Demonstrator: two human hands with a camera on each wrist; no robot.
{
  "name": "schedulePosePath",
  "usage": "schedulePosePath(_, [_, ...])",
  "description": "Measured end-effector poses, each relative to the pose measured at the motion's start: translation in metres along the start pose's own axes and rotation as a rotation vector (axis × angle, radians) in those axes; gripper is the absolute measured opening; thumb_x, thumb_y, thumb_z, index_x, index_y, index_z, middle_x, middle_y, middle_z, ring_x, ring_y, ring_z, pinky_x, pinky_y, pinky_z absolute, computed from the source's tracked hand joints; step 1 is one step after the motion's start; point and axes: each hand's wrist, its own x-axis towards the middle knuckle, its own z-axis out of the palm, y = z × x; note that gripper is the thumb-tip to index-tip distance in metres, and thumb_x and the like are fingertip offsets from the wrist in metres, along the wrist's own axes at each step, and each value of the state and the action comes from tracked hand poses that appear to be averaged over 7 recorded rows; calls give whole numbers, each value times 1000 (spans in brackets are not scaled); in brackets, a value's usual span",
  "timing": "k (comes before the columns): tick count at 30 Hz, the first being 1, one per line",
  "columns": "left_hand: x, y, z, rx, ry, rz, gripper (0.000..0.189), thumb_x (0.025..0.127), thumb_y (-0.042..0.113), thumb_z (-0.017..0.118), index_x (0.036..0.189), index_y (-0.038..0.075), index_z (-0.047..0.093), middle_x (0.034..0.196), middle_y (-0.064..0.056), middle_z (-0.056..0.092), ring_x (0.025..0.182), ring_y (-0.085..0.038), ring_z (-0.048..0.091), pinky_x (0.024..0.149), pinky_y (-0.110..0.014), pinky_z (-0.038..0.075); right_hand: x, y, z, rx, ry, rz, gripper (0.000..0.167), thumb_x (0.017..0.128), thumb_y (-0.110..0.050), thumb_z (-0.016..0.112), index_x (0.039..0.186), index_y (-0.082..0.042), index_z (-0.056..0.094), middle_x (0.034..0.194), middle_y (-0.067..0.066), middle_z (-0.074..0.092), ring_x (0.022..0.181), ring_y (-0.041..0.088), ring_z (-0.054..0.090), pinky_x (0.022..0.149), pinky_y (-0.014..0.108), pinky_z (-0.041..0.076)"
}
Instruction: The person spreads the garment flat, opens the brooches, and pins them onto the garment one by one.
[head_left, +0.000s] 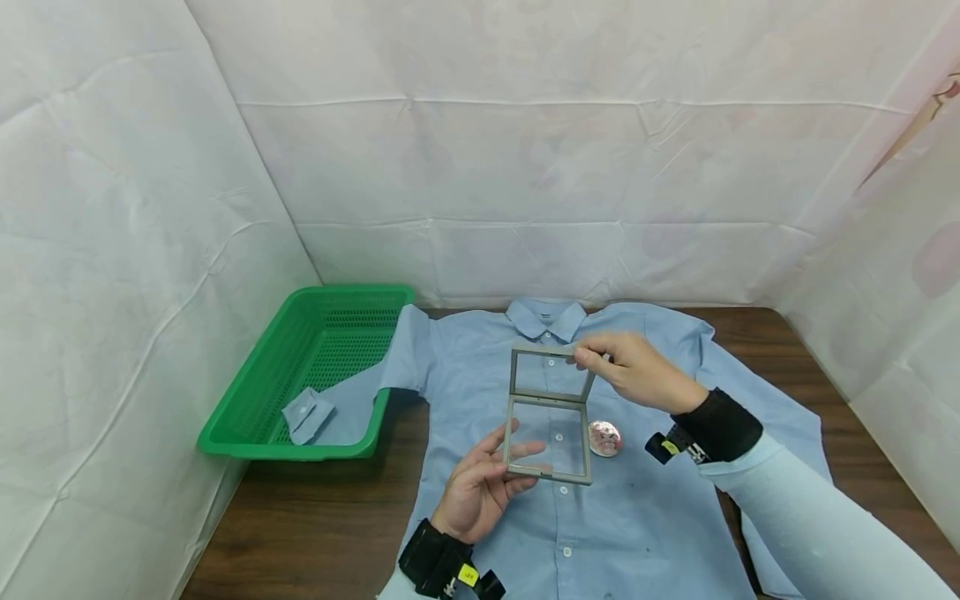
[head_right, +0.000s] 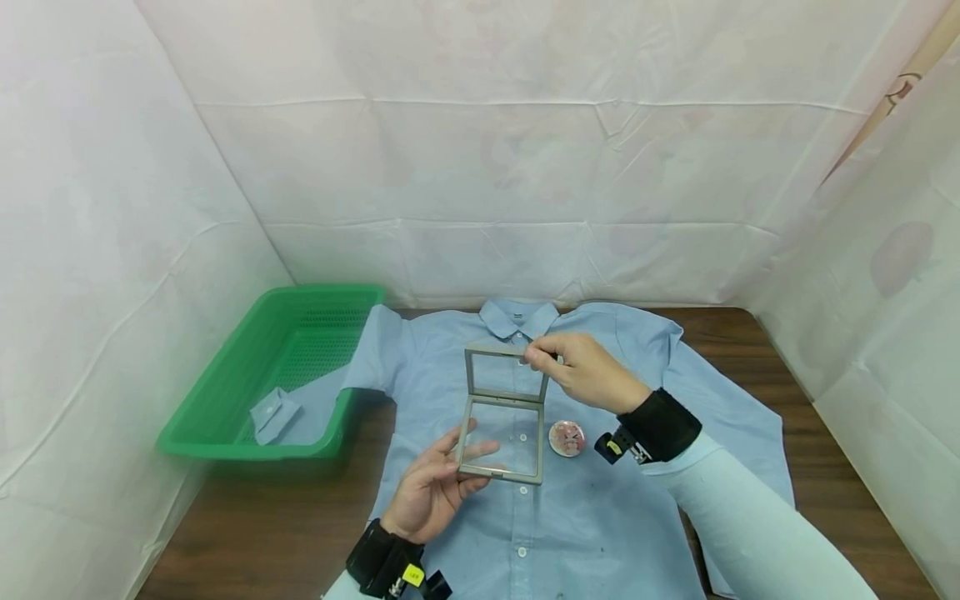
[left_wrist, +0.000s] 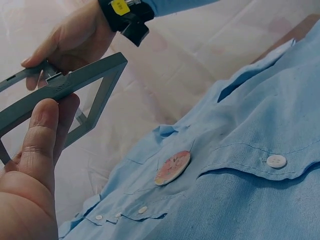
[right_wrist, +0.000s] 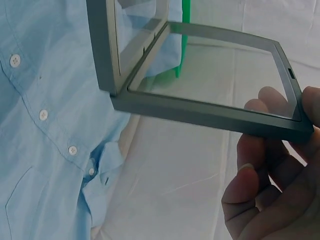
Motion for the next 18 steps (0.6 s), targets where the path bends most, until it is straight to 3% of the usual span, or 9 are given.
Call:
schedulePosePath(5, [0, 2, 1, 6, 33, -29, 63, 100, 2, 33, 153, 2, 1, 143, -23, 44, 120, -29, 56, 99, -33, 45, -7, -9, 4, -28, 14, -54, 16, 100, -24, 54, 100, -27, 69, 82, -8, 59, 68, 9, 50, 63, 29, 42])
schedulePosePath(8, [1, 3, 1, 6, 45, -34, 64, 100, 3, 35, 154, 3, 1, 143, -21, 44, 118, -26, 58, 99, -32, 45, -12, -14, 7, -45, 18, -82, 14, 99, -24, 56, 103, -28, 68, 90, -12, 60, 74, 7, 50, 63, 27, 42])
schedulePosePath(18, [3, 4, -2, 3, -20, 19, 58, 100, -1, 27, 154, 2, 5, 143, -23, 44, 119, -26, 57, 99, -32, 45, -24, -27, 20, -77, 23, -177, 11, 95, -20, 62, 102, -25, 69, 92, -19, 56, 81, 3, 47, 67, 24, 41])
